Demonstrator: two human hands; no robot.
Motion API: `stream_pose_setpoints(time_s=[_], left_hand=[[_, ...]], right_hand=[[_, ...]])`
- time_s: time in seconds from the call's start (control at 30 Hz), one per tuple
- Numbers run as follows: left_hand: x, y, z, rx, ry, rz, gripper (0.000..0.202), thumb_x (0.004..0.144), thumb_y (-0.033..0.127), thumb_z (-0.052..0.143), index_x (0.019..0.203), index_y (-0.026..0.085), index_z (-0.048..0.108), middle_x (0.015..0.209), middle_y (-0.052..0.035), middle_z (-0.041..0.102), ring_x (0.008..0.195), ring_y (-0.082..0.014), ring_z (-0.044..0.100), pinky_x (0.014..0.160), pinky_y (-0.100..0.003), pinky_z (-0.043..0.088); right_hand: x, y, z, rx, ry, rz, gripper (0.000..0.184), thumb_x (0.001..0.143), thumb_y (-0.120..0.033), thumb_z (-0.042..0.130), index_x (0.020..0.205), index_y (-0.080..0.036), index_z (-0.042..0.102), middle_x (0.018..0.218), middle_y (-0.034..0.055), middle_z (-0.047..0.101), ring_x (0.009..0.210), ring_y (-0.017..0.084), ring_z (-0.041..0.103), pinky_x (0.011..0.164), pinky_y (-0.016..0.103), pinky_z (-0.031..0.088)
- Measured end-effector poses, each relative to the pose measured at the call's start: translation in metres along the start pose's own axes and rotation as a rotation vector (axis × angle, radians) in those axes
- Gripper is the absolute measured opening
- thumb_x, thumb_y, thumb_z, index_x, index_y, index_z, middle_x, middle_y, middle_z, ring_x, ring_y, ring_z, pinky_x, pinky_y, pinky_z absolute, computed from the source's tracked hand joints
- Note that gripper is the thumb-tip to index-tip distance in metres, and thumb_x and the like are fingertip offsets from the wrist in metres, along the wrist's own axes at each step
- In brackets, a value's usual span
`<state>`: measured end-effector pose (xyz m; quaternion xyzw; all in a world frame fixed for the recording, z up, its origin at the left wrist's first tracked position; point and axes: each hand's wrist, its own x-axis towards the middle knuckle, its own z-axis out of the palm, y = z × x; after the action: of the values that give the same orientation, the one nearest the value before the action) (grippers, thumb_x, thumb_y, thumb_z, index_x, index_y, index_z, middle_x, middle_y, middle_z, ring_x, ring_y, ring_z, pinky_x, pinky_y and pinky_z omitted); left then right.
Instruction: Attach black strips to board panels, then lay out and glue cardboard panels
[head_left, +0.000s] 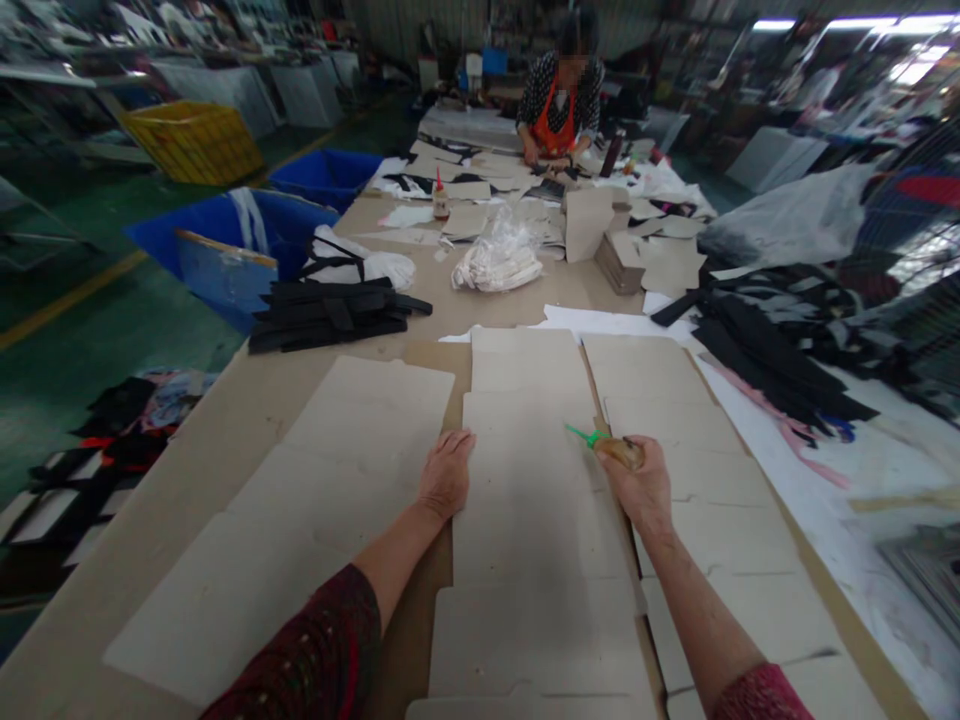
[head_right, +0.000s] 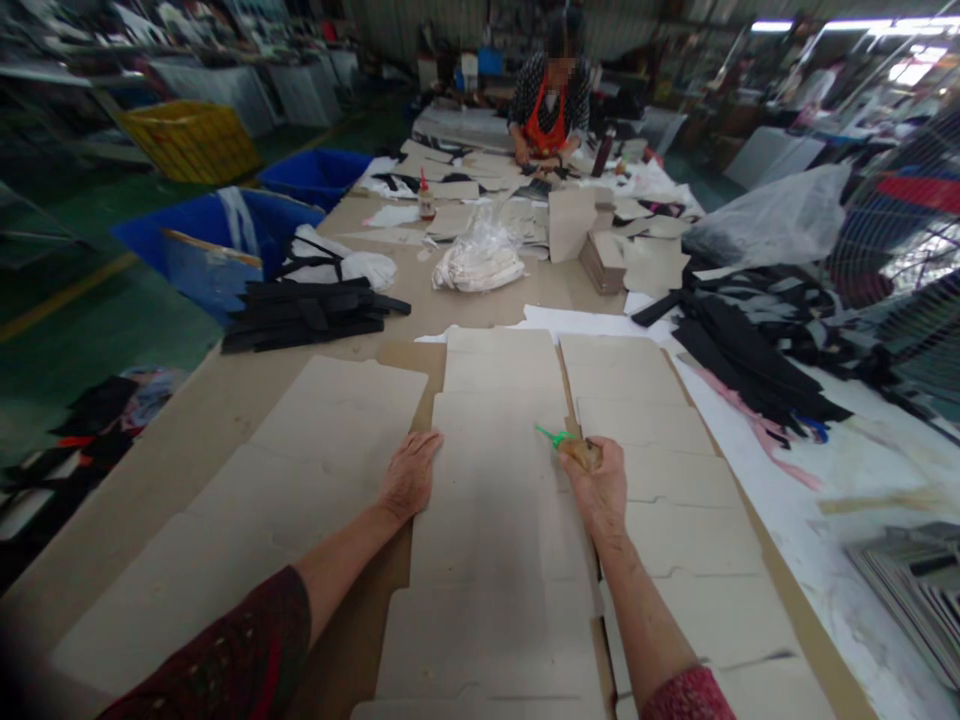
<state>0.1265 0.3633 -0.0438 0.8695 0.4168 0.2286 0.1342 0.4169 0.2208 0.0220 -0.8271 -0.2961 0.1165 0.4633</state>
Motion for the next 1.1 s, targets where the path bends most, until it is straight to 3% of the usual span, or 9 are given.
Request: stream_pose_setpoints(time_s=[0.23, 0.6, 0.87, 0.97, 1.1], left_hand=[[-0.005, 0.003, 0.004, 0.031, -0.024, 0.000, 0.047, 0.089, 0.008, 0.042, 0.131, 0.015, 0.061, 0.136, -0.0113, 0.061, 0.128, -0.0260, 0.051, 0.115, -0.045, 0.043], [-0.005, 0.004, 0.001, 0.032, -0.028, 0.003, 0.046, 0.089, 0.008, 0.042, 0.130, 0.017, 0.062, 0.134, -0.0110, 0.062, 0.128, -0.0257, 0.051, 0.114, -0.045, 0.043], [-0.004, 0.006, 0.000, 0.014, -0.041, -0.012, 0.047, 0.089, 0.008, 0.041, 0.131, 0.017, 0.061, 0.135, -0.0109, 0.062, 0.129, -0.0252, 0.050, 0.115, -0.045, 0.042], [-0.004, 0.007, -0.002, 0.016, -0.052, -0.019, 0.046, 0.090, 0.007, 0.041, 0.130, 0.016, 0.061, 0.135, -0.0114, 0.061, 0.129, -0.0255, 0.050, 0.115, -0.045, 0.042], [-0.006, 0.010, -0.004, 0.031, -0.070, -0.028, 0.046, 0.090, 0.006, 0.041, 0.131, 0.015, 0.060, 0.137, -0.0101, 0.060, 0.129, -0.0249, 0.049, 0.115, -0.043, 0.041]], right_hand=[[0.015, 0.007, 0.006, -0.110, -0.054, -0.063, 0.052, 0.062, -0.050, 0.073, 0.103, -0.022, 0.058, 0.103, 0.0048, 0.056, 0.092, 0.024, 0.056, 0.088, 0.040, 0.046], [0.024, -0.008, -0.014, -0.269, -0.109, -0.165, 0.038, 0.069, -0.048, 0.068, 0.098, -0.026, 0.058, 0.098, 0.0022, 0.054, 0.083, 0.021, 0.055, 0.080, 0.036, 0.046], [0.030, -0.012, -0.009, -0.202, -0.180, -0.135, 0.042, 0.063, -0.045, 0.072, 0.097, -0.023, 0.060, 0.098, 0.0036, 0.058, 0.086, 0.022, 0.057, 0.080, 0.036, 0.047], [0.027, -0.011, 0.000, -0.143, -0.121, -0.116, 0.046, 0.063, -0.048, 0.074, 0.098, -0.023, 0.060, 0.100, 0.0045, 0.058, 0.088, 0.023, 0.058, 0.082, 0.038, 0.047], [0.012, -0.019, 0.017, 0.096, -0.024, 0.055, 0.058, 0.059, -0.050, 0.079, 0.105, -0.022, 0.057, 0.093, 0.0028, 0.061, 0.081, 0.022, 0.060, 0.079, 0.040, 0.050]])
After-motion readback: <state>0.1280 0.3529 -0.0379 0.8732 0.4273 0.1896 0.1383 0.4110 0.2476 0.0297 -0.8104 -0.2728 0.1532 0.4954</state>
